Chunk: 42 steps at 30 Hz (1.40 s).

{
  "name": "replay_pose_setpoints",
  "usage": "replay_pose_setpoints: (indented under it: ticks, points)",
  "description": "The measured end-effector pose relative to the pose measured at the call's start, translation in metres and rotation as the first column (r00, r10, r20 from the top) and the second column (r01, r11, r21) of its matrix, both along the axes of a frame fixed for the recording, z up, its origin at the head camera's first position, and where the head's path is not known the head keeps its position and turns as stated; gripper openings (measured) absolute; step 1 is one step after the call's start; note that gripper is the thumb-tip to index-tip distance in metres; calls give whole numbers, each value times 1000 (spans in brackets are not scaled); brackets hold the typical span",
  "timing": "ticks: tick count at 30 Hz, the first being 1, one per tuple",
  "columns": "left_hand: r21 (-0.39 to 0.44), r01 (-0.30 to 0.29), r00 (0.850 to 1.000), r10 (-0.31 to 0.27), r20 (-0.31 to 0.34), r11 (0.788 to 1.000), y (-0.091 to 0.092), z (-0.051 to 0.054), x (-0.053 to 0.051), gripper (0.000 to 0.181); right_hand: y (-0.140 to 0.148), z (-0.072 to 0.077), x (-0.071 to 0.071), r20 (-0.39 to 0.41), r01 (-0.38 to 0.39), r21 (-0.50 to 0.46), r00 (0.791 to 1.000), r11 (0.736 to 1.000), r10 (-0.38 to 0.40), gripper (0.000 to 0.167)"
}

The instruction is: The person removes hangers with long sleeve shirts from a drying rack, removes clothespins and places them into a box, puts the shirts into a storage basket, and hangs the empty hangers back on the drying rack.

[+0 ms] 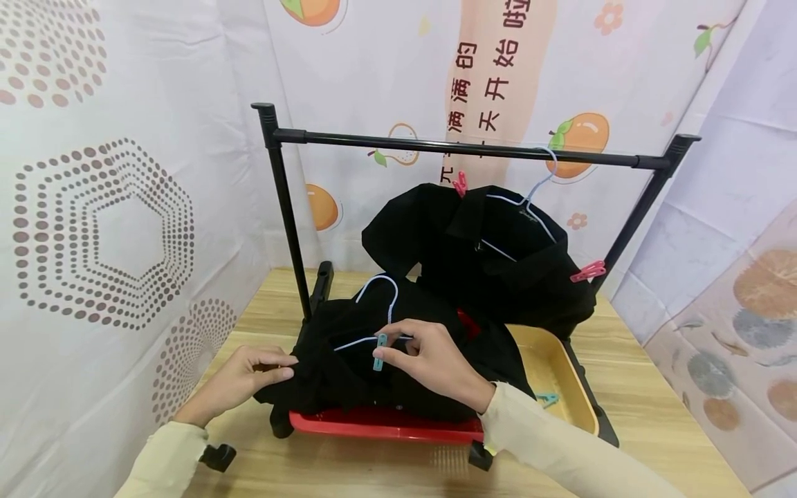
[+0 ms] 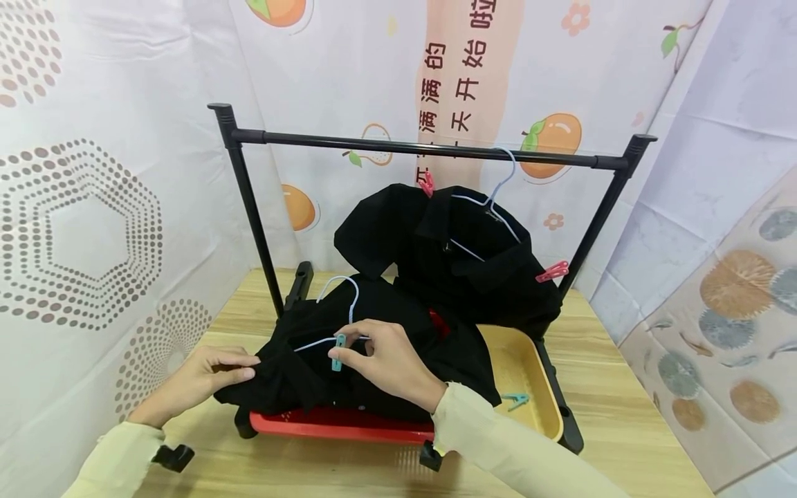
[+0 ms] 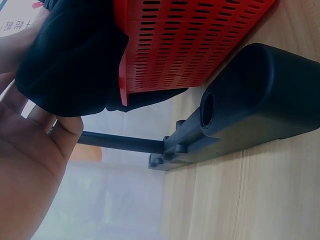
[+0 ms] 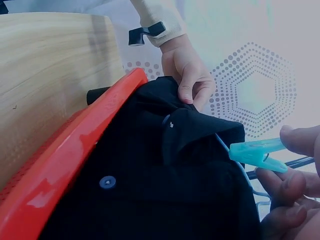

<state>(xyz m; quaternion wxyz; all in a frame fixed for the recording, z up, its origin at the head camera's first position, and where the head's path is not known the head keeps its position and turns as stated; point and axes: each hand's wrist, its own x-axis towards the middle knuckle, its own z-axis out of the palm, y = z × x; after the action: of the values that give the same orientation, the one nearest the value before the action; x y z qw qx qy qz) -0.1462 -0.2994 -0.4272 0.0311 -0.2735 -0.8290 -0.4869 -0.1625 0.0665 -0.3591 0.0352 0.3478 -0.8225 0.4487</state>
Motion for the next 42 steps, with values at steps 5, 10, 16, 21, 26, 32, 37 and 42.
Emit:
replay_pose_setpoints:
  ticks: [5, 10, 16, 21, 26, 32, 37, 42]
  points:
    - [-8, -3, 1000, 3, -11, 1000, 0, -1, 0, 22, 9, -2, 1, 12, 18, -3, 1000, 1000, -18, 30]
    - [-9, -4, 1000, 3, -5, 1000, 0, -1, 0, 22, 17, -2, 2, 25, 28, -20, 999, 999, -27, 30]
    - [2, 7, 1000, -7, 6, 1000, 0, 0, 2, 23, 27, -3, 5, 41, 47, -29, 998, 999, -45, 30]
    - [7, 10, 1000, -10, 6, 1000, 0, 0, 3, 23, 36, -5, 5, 63, 78, -34, 995, 996, -76, 26]
    - [-2, -4, 1000, 4, 13, 1000, 1, 2, 3, 22, 42, -5, 5, 83, 102, -40, 992, 994, -99, 29]
    - [-6, -12, 1000, 12, 14, 1000, 1, 0, 4, 22, 50, -4, 7, 88, 120, -42, 989, 992, -116, 31]
    - [-4, -11, 1000, 11, 24, 1000, 0, -1, 4, 23, 58, -3, 10, 106, 141, -51, 985, 989, -135, 30]
    - [-2, -14, 999, 14, 30, 1000, -1, 0, 4, 23, 68, -4, 11, 131, 167, -72, 979, 983, -156, 28]
